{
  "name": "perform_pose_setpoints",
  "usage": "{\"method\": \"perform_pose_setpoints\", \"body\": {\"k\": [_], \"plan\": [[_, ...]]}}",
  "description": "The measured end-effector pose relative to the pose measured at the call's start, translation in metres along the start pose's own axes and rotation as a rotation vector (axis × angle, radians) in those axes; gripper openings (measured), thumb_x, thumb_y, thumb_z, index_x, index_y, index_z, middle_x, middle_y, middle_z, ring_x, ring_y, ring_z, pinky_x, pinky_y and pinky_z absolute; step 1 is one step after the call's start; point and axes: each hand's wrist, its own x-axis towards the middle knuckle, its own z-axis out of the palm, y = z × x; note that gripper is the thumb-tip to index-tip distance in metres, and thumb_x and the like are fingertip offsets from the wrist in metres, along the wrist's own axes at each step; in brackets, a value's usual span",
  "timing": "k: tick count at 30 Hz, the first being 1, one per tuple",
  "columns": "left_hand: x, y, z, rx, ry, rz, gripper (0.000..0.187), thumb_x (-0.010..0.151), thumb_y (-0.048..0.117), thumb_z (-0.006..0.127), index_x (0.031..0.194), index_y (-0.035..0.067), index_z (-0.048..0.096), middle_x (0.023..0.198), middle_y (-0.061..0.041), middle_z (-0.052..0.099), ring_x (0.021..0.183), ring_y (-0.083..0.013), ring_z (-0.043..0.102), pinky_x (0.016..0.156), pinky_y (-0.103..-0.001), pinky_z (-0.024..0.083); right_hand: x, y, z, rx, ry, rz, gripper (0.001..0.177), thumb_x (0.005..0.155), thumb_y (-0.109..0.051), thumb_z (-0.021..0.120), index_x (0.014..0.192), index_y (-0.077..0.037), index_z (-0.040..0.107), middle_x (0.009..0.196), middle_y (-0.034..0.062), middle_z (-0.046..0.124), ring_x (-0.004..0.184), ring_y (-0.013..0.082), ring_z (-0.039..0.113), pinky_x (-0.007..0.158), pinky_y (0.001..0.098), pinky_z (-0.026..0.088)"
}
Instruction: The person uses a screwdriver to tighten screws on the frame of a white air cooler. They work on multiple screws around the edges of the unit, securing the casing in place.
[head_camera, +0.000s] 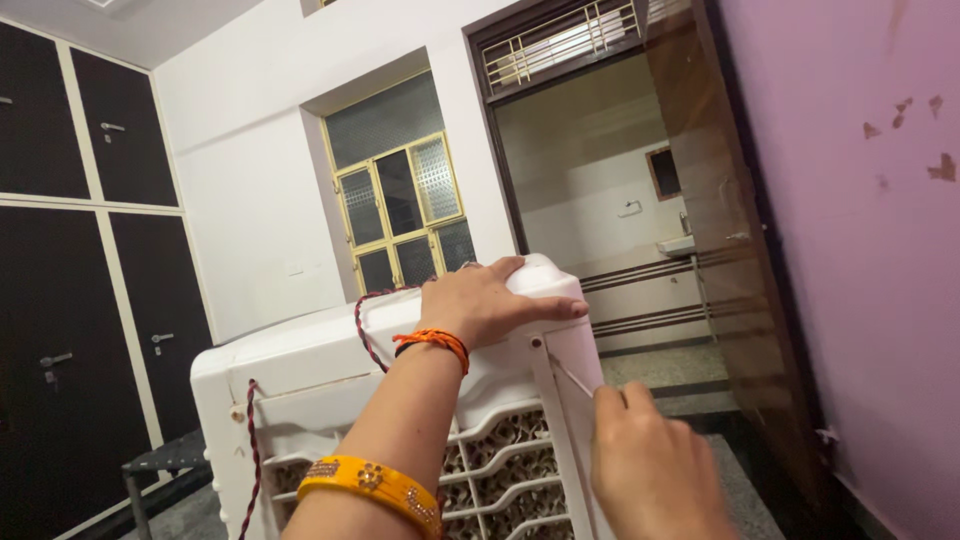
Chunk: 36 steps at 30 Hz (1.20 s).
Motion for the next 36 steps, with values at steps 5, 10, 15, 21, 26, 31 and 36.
{"method": "perform_pose_setpoints", "body": {"k": [5, 10, 15, 21, 26, 31, 36], "plan": [[0.0, 0.001, 0.0, -0.012, -0.009, -0.013, 0.133, 0.042, 0.102, 0.049, 0.151, 0.025, 0.051, 0.125, -0.016, 0.072, 0.115, -0.0317, 0.07, 0.093, -0.042, 0.057, 0.004, -0.004, -0.008, 0.005, 0.035, -0.074, 0.019, 0.088, -0.009, 0.053, 0.101, -0.007, 0.066, 0.097, 0.0178, 0.071, 0.088, 0.0412, 0.073, 0.078, 0.052, 0.059], [0.0, 0.003, 0.002, 0.026, 0.041, 0.009, 0.135, 0.042, 0.104, 0.048, 0.147, 0.02, 0.055, 0.12, -0.018, 0.073, 0.111, -0.0312, 0.072, 0.09, -0.041, 0.057, 0.007, -0.024, -0.01, -0.138, -0.011, -0.078, 0.015, 0.089, -0.008, 0.054, 0.092, -0.003, 0.069, 0.094, 0.0201, 0.071, 0.088, 0.0383, 0.075, 0.075, 0.0461, 0.063], [-0.008, 0.004, 0.005, 0.049, 0.11, 0.034, 0.133, 0.045, 0.105, 0.043, 0.144, 0.017, 0.058, 0.104, -0.018, 0.076, 0.096, -0.0306, 0.076, 0.077, -0.042, 0.06, 0.017, -0.02, -0.006, -0.189, -0.072, -0.076, 0.016, 0.089, -0.011, 0.058, 0.101, -0.005, 0.068, 0.098, 0.0143, 0.069, 0.091, 0.0371, 0.074, 0.074, 0.0474, 0.062], [-0.013, 0.008, 0.009, 0.052, 0.206, 0.029, 0.122, 0.049, 0.103, 0.044, 0.134, 0.019, 0.066, 0.097, -0.017, 0.076, 0.091, -0.0306, 0.075, 0.075, -0.043, 0.059, 0.036, 0.039, 0.012, 0.18, 0.201, -0.451, 0.012, 0.082, -0.01, 0.059, 0.092, -0.006, 0.066, 0.079, 0.0131, 0.07, 0.07, 0.0373, 0.072, 0.062, 0.0496, 0.057], [-0.014, 0.008, 0.009, 0.058, 0.217, 0.049, 0.119, 0.053, 0.103, 0.042, 0.131, 0.017, 0.068, 0.098, -0.017, 0.076, 0.092, -0.0311, 0.075, 0.075, -0.044, 0.059, 0.061, 0.054, 0.008, 0.204, 0.241, -0.746, 0.01, 0.087, -0.013, 0.061, 0.085, -0.005, 0.066, 0.069, 0.0121, 0.066, 0.054, 0.0305, 0.067, 0.051, 0.0434, 0.054], [-0.008, 0.01, 0.005, 0.07, 0.171, 0.034, 0.12, 0.053, 0.103, 0.043, 0.136, 0.018, 0.064, 0.102, -0.018, 0.075, 0.093, -0.0325, 0.075, 0.076, -0.044, 0.058, 0.081, 0.062, -0.001, 0.226, 0.286, -0.901, 0.02, 0.086, -0.016, 0.067, 0.069, -0.006, 0.063, 0.059, 0.0074, 0.062, 0.049, 0.0259, 0.063, 0.048, 0.0393, 0.05], [-0.009, 0.008, 0.005, 0.018, 0.17, 0.025, 0.118, 0.052, 0.102, 0.044, 0.136, 0.021, 0.066, 0.105, -0.016, 0.076, 0.097, -0.0304, 0.075, 0.078, -0.043, 0.057, 0.089, 0.064, 0.004, 0.222, 0.353, -0.984, 0.028, 0.088, -0.024, 0.071, 0.067, -0.007, 0.062, 0.057, 0.006, 0.059, 0.047, 0.025, 0.061, 0.044, 0.0382, 0.048]]}}
